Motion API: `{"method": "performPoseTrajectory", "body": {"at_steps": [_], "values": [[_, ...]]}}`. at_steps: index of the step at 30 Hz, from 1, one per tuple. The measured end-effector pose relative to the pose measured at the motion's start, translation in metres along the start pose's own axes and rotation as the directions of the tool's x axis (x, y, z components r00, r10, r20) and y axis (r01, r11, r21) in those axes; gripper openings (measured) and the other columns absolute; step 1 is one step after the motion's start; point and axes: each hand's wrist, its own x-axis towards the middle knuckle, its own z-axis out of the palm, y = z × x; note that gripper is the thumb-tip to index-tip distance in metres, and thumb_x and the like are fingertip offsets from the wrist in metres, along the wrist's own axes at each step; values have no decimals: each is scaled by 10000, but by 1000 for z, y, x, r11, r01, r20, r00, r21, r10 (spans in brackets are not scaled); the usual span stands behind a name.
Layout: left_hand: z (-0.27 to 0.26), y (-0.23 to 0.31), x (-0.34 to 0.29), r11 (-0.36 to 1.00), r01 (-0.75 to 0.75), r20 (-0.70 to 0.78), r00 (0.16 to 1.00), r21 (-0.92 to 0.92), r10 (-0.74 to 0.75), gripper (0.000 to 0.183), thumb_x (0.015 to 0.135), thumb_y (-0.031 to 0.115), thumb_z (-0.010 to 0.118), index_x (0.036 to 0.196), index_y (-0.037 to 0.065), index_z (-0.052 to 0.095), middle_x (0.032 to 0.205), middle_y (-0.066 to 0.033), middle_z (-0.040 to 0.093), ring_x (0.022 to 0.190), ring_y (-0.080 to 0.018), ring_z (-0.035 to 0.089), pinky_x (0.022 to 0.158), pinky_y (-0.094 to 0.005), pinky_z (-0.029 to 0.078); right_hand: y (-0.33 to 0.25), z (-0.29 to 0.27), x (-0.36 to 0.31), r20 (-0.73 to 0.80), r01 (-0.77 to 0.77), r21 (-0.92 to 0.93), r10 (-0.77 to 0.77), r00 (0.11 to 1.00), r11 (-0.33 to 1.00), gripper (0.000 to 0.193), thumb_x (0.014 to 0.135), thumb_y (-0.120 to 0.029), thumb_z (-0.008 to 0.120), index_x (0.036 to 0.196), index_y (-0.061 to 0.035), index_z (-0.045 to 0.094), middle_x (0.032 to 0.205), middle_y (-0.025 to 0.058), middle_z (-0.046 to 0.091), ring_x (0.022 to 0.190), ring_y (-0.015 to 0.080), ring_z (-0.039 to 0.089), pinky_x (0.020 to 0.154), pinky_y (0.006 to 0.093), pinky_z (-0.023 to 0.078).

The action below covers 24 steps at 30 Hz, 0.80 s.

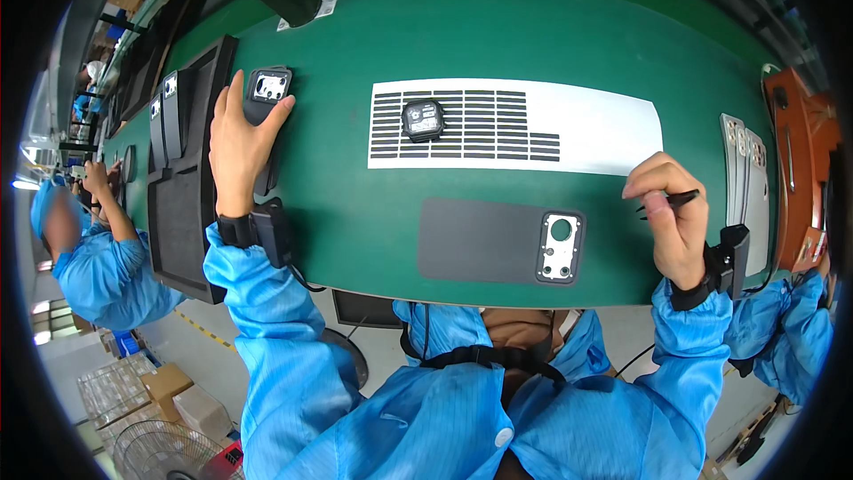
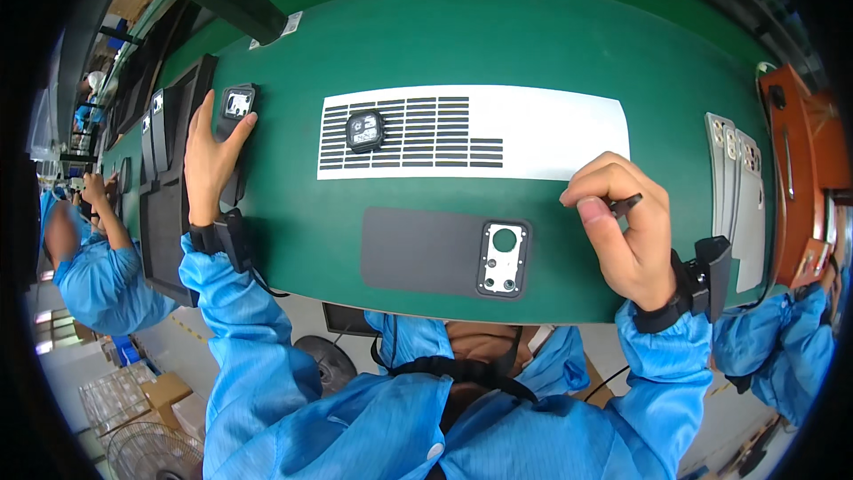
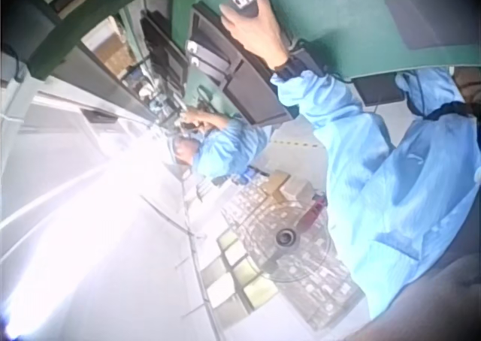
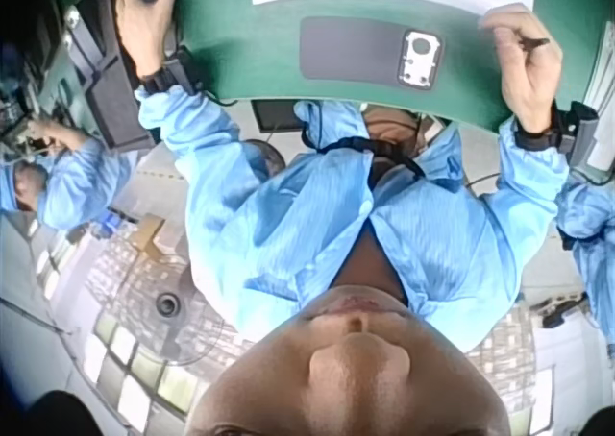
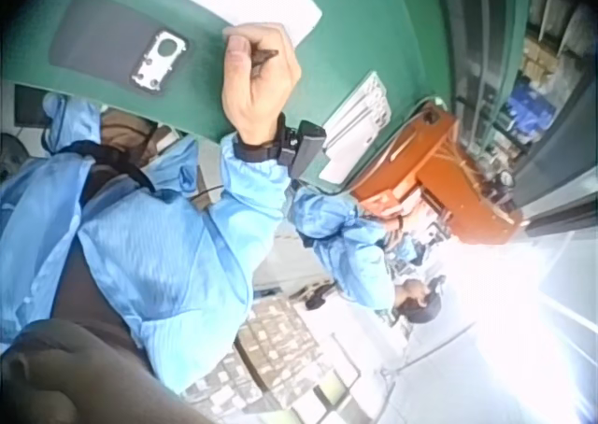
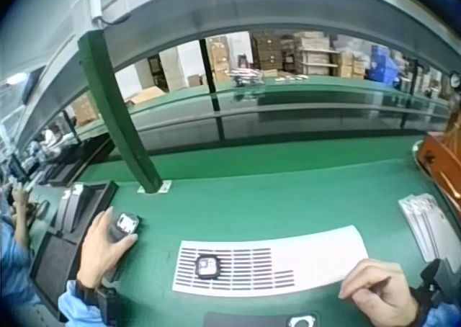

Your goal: Assembling internal components and applying adhesive strips to mobile phone housings at a factory workbench.

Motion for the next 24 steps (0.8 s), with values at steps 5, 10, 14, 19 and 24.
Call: {"method": "performPoseTrajectory", "body": {"at_steps": [5, 10, 14, 19, 24], "values": [[13, -17, 14, 991, 67, 97, 994, -115, -55, 822, 793, 471, 758, 1429, 30, 483, 1274, -240, 613, 1156, -367, 618, 944, -406, 486, 13, 5, -5, -4, -56, 47, 57, 998, 997, 186, 946, -149, 568, 851, -2, 633, 785, 67, 613, 676, 129, 536, 599, 259, 388], [11, -8, 16, 987, 121, 132, 985, -103, -107, 813, 797, 460, 750, 1430, 25, 483, 1231, -253, 632, 1098, -366, 640, 927, -412, 492, 15, 5, -4, -4, -74, 31, 74, 997, 997, 227, 960, -178, 545, 845, -2, 632, 774, 67, 607, 679, 135, 538, 593, 260, 385], [6, 8, 6, 990, -107, -74, 992, -95, 100, 711, 805, 376, 762, 1377, 28, 523, 1312, -217, 587, 1206, -381, 567, 1003, -430, 453, 15, -1, -1, -42, 40, -40, -42, 998, 998, 262, 971, -197, 533, 836, 9, 624, 764, 70, 601, 666, 142, 537, 589, 265, 385], [-25, 107, -32, 611, -682, -111, 699, -403, 707, 567, 689, 167, 823, 1214, 39, 651, 1258, -193, 618, 1137, -366, 602, 986, -427, 469, 2, -16, 28, 137, -340, 276, 314, 940, 899, 296, 976, -226, 557, 864, 33, 647, 846, 77, 654, 709, 127, 594, 661, 256, 475], [-6, 174, -63, 427, -759, 5, 488, -491, 873, 510, 781, 378, 765, 1171, 71, 645, 1287, -182, 562, 1193, -352, 550, 985, -444, 468, 25, -1, 73, 243, -397, 343, 328, 913, 851, 230, 913, -86, 655, 1098, 49, 634, 1029, 109, 673, 885, 145, 660, 834, 264, 531]]}}
